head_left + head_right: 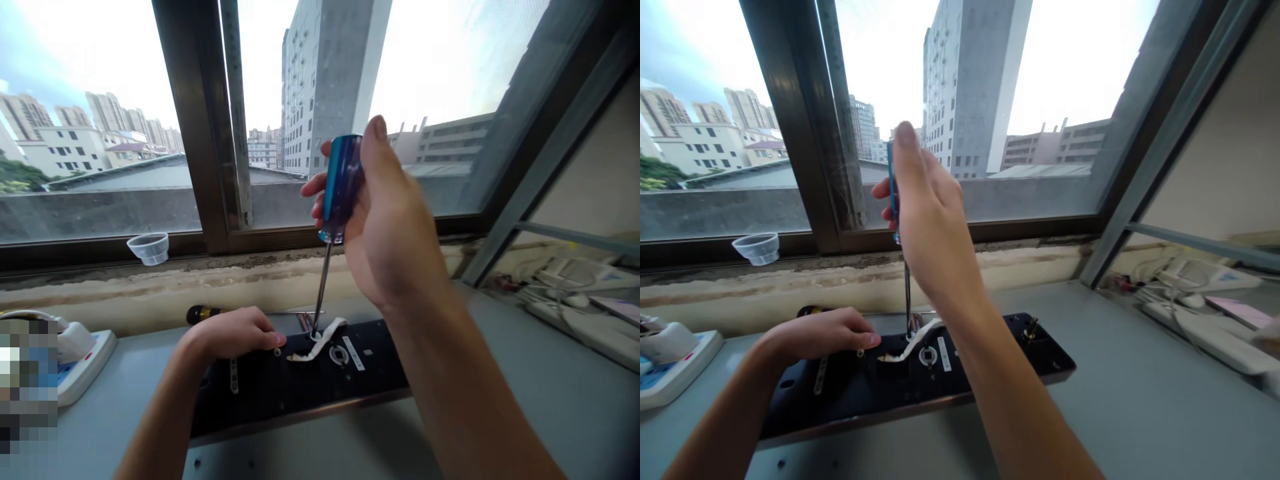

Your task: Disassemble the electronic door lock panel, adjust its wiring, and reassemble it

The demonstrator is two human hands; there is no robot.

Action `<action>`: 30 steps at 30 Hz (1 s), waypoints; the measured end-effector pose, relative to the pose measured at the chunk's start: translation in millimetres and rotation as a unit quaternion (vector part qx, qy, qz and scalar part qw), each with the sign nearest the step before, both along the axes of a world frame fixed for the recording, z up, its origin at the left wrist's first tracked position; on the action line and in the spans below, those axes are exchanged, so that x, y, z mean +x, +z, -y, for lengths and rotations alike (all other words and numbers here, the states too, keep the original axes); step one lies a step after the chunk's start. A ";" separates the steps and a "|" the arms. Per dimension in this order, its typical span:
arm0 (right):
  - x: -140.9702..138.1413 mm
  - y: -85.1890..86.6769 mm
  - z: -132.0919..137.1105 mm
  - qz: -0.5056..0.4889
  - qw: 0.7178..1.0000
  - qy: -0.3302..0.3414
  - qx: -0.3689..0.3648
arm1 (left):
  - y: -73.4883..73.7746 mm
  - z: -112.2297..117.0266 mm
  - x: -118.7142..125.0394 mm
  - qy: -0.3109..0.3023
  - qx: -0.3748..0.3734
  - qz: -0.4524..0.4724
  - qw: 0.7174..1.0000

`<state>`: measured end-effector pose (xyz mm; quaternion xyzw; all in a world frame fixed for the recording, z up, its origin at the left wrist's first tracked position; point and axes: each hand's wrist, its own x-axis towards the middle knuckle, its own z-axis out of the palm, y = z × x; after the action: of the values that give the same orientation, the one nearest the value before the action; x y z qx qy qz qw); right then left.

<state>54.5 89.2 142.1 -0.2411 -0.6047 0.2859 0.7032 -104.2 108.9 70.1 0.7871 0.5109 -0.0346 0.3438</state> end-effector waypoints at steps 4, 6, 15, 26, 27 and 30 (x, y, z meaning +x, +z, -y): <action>1.2 0.6 1.5 -0.004 1.000 -0.009 0.010 | 1.5 1.5 0.0 0.004 -0.004 -0.005 1.000; 0.9 1.3 3.0 -0.015 0.999 -0.028 0.006 | 2.8 2.3 0.6 0.004 -0.004 -0.015 1.000; 6.6 2.8 2.6 0.004 0.998 -0.066 -0.003 | 3.2 2.2 0.7 0.015 -0.011 -0.008 1.000; 8.9 4.9 6.1 0.016 0.999 -0.038 0.015 | 3.6 2.2 1.3 0.013 -0.013 -0.007 1.000; 7.7 4.4 6.2 0.016 0.999 -0.033 0.029 | 3.5 2.3 1.4 0.015 -0.012 -0.006 1.000; 2.9 2.7 6.6 -0.013 0.999 -0.020 0.049 | 2.6 2.2 1.1 0.017 -0.016 -0.005 1.000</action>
<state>57.5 82.6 144.7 -0.2147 -0.6039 0.2450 0.7274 -103.0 106.7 72.7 0.7725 0.5254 -0.0407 0.3543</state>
